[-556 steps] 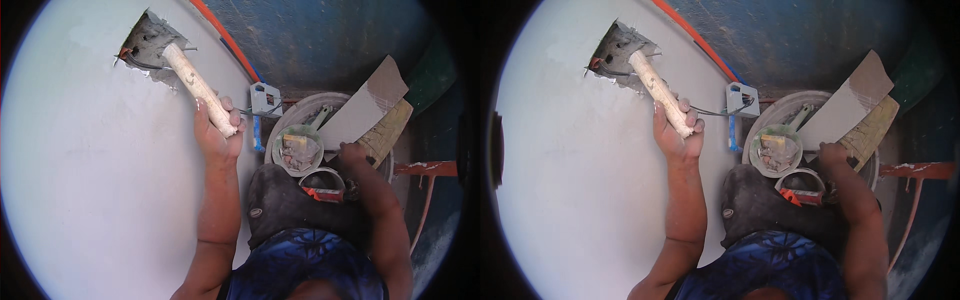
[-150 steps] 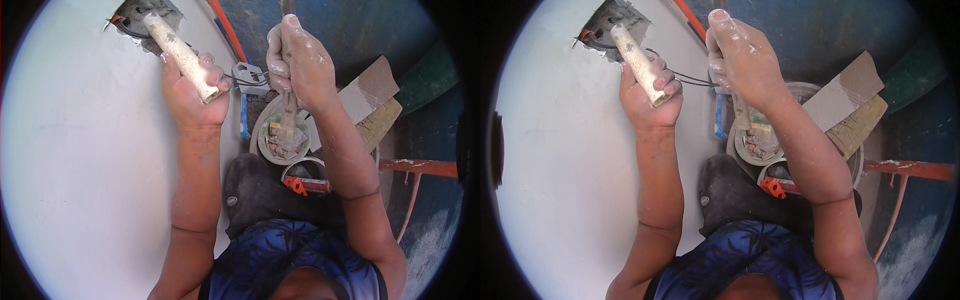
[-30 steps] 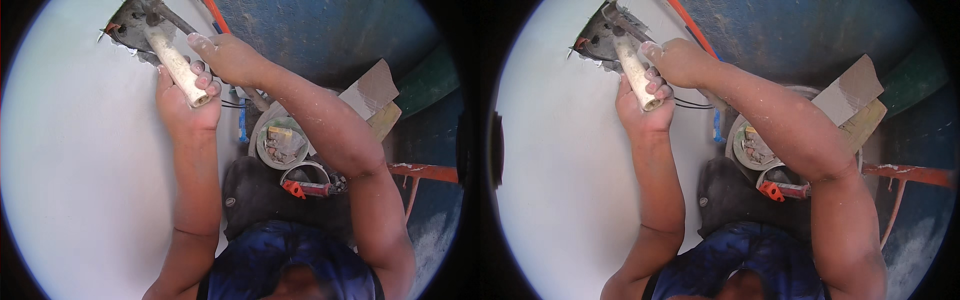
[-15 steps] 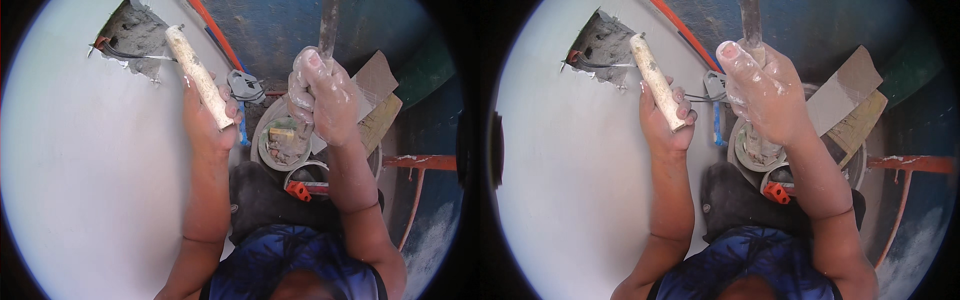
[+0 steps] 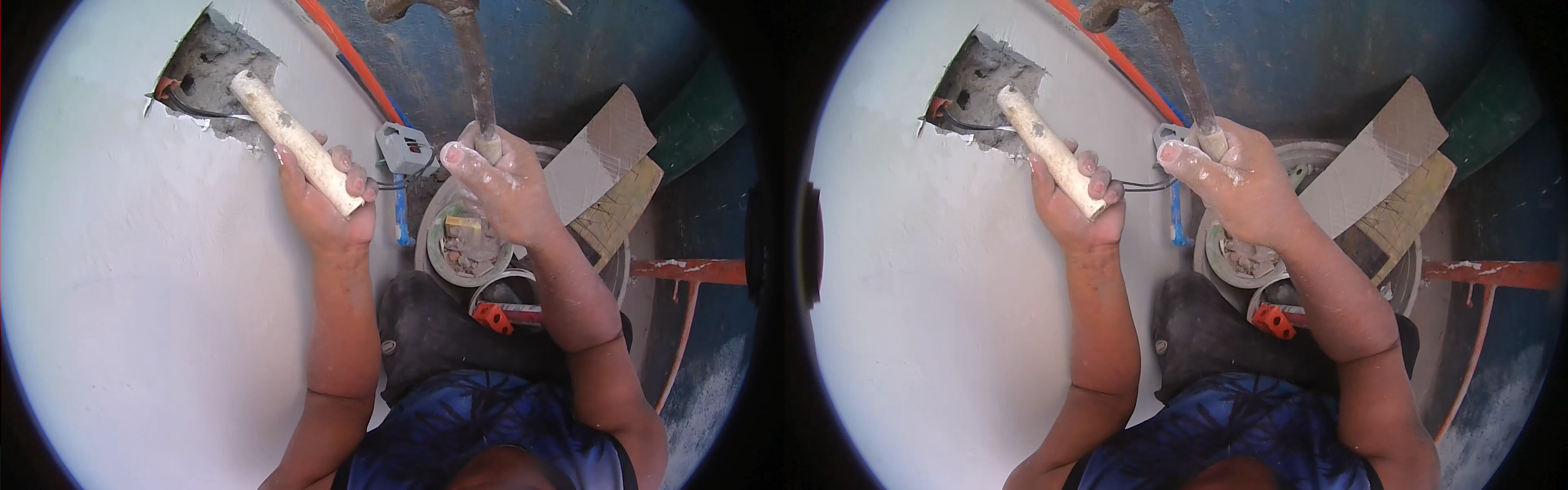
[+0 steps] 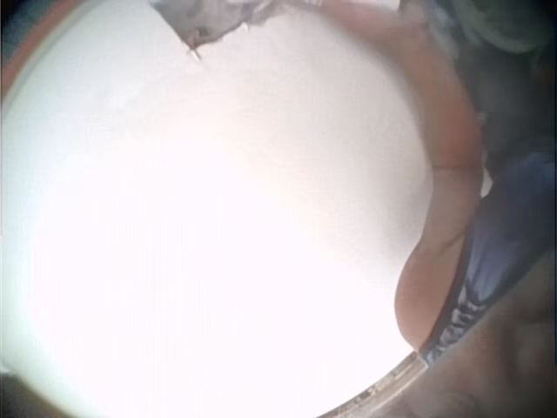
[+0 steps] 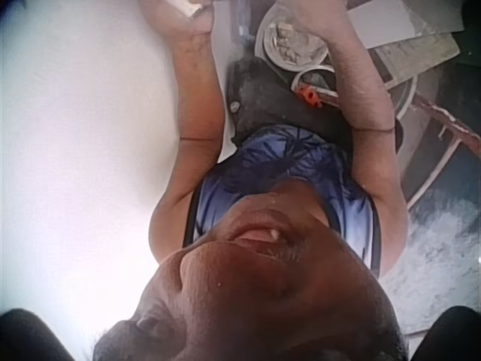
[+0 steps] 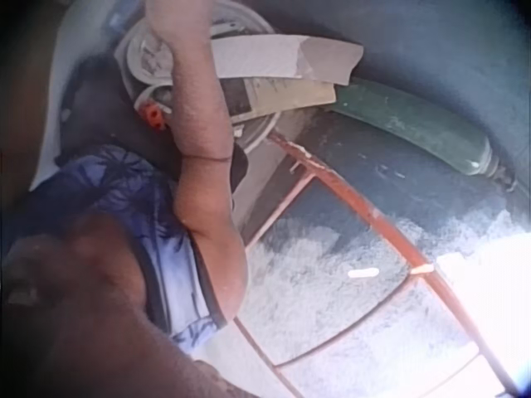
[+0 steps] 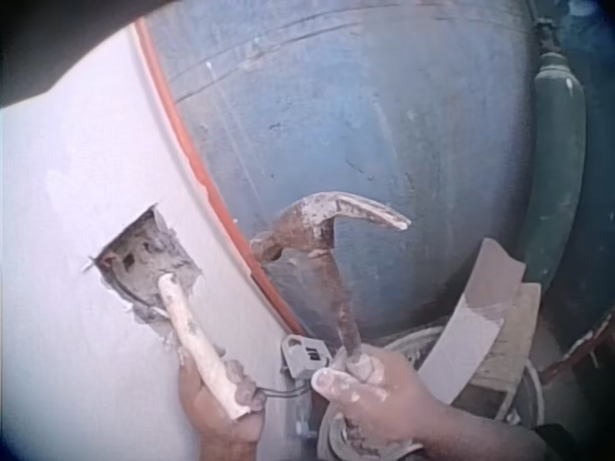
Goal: Install an electrical junction box into a masonry wall hole using a hammer and a PVC pipe segment for positioning and securing.
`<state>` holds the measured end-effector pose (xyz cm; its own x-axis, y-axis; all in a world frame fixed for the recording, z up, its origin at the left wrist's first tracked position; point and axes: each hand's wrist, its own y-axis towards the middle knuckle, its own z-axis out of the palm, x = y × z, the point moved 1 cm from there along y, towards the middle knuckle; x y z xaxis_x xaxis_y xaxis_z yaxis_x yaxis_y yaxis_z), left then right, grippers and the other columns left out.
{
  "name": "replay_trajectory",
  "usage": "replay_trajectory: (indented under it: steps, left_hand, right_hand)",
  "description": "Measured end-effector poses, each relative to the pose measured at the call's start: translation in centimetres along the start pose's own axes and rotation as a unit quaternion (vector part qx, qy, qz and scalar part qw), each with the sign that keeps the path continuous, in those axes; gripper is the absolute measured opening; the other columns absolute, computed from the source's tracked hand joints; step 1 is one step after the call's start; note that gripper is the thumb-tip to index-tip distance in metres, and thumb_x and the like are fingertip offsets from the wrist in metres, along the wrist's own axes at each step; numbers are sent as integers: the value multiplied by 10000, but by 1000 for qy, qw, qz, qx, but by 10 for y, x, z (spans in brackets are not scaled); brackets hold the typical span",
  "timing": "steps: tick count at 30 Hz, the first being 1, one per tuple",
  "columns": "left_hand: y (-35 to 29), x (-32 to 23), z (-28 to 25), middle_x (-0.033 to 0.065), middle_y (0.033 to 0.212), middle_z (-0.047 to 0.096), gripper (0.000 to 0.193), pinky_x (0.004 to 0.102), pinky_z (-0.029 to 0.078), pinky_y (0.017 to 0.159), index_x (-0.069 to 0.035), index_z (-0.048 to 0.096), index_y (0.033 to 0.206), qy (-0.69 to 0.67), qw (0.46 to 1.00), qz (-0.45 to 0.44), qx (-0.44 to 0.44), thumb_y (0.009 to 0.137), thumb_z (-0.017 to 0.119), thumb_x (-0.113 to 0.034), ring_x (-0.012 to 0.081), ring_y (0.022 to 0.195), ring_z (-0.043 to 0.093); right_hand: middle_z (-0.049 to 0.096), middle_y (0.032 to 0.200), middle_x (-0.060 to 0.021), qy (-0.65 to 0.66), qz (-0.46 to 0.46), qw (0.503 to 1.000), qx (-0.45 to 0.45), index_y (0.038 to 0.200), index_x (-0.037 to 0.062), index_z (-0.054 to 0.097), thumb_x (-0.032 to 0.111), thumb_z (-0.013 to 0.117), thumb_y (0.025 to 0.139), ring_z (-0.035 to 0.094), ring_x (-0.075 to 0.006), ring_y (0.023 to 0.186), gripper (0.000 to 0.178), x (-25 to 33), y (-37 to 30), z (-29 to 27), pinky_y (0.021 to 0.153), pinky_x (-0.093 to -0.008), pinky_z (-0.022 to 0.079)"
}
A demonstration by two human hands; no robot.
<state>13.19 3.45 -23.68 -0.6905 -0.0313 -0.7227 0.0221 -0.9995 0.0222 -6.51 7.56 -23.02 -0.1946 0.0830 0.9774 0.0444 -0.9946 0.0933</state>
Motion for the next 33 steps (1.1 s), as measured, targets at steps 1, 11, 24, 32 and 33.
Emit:
replay_trajectory:
  steps: [1,11,24,32,33]
  left_hand:
    - [-1,0,0,66,711,545,463,299,421,426,-98,517,1078,-10,1000,1,16,972,411,-535,169,480,508]
    - [6,2,-12,75,703,578,506,331,449,422,-99,540,1079,-110,991,-17,71,956,424,-575,192,476,541]
    - [10,14,-10,65,711,600,535,292,465,443,-69,567,1080,-171,976,-25,131,954,429,-570,156,481,548]
    - [6,5,-5,53,668,579,543,311,448,406,-100,566,1024,-177,979,-43,93,931,434,-619,167,447,538]
    - [5,6,-8,53,668,579,543,311,448,406,-100,566,1024,-179,979,-49,90,931,434,-619,167,447,538]
  right_hand:
    - [501,717,39,-11,4,1000,-8,836,23,585,337,681,881,427,-62,689,332,0,0,-2,624,-253,390]
    - [537,693,-10,-86,-23,996,-8,834,6,604,391,675,873,461,-105,671,393,-15,22,-7,619,-291,406]
    - [561,662,-11,-242,-251,936,49,785,27,607,302,631,907,527,-102,635,302,-20,120,48,586,-291,427]
    - [568,703,-98,-121,-212,970,2,801,19,603,269,593,890,557,-237,674,265,8,110,53,644,-366,452]
    - [503,635,-5,-157,-298,941,2,752,55,586,234,615,896,494,-122,605,231,-12,107,61,586,-330,424]
